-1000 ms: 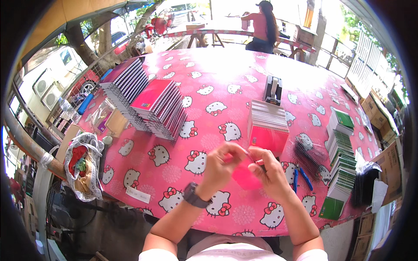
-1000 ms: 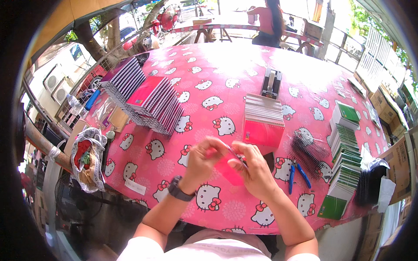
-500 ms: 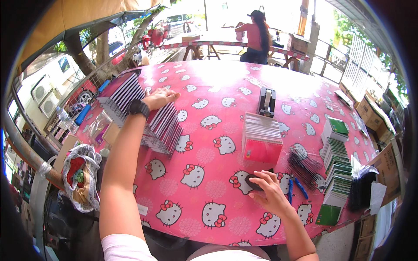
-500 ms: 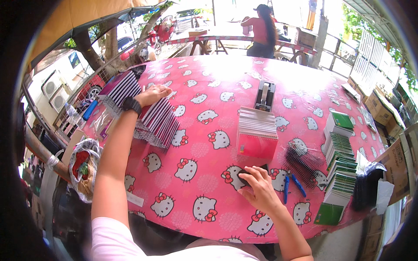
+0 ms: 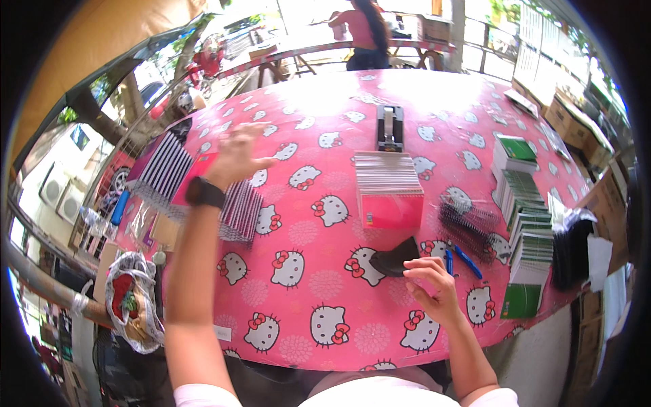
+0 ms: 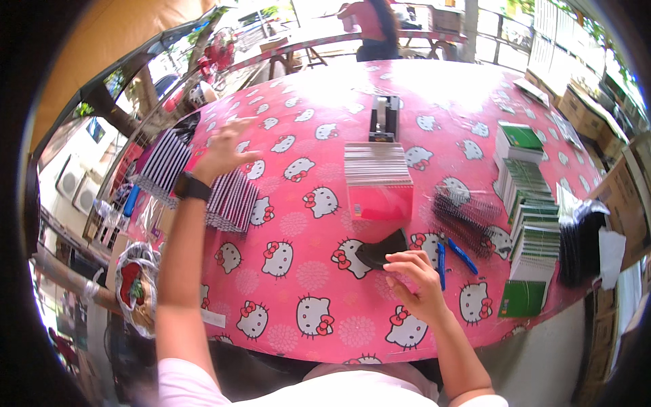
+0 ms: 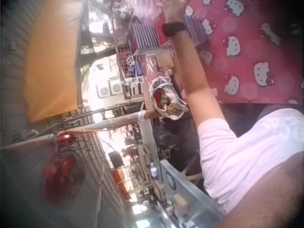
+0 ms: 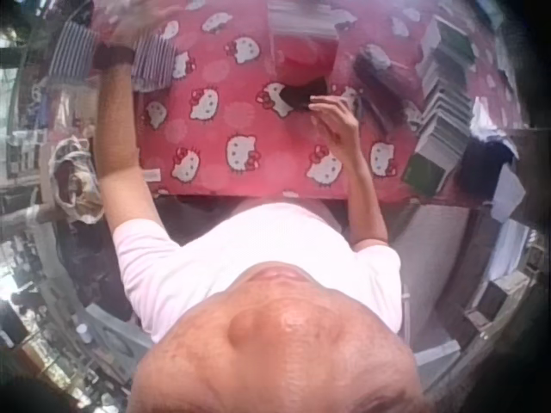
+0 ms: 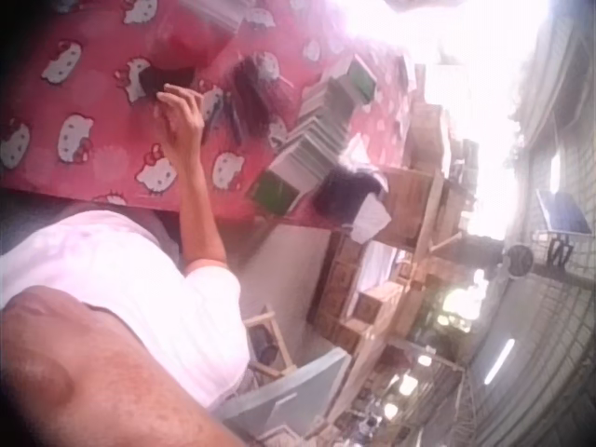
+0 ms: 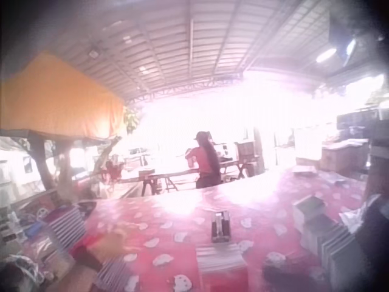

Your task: The person repeatedly picks up a small pink notebook and a black spiral binding, aligns the binding with the notebook spine, and presses the binding into place. Finished notebooks are stacked on the table. The person handles notebooks and bindings one at a time throughout the clip.

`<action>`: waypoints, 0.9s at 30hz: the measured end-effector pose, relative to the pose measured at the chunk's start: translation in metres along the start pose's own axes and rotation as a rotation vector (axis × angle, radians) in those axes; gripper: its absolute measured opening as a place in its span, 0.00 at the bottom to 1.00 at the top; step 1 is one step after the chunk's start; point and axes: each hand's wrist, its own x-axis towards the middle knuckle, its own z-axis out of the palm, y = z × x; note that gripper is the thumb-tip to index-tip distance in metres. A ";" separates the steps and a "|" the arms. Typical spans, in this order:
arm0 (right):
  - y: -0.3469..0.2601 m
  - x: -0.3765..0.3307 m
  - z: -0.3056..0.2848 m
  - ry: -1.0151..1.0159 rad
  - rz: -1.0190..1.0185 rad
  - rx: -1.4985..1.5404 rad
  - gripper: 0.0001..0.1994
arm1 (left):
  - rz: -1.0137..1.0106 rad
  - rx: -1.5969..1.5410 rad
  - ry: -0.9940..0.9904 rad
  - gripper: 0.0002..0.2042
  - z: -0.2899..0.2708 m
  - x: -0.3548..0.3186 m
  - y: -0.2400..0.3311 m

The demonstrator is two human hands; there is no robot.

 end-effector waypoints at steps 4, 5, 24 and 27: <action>0.017 -0.004 0.005 0.041 -0.037 0.020 0.12 | 0.399 -0.381 0.213 0.17 0.074 0.013 0.158; 0.019 -0.006 0.004 0.037 -0.046 0.030 0.12 | 0.443 -0.344 0.263 0.16 0.094 0.011 0.181; 0.020 -0.005 -0.032 0.379 0.241 -0.144 0.10 | 0.322 -0.639 0.162 0.11 0.013 -0.088 0.205; 0.047 0.016 -0.057 0.250 0.203 -0.477 0.07 | 0.339 -0.571 0.054 0.14 0.024 -0.142 0.210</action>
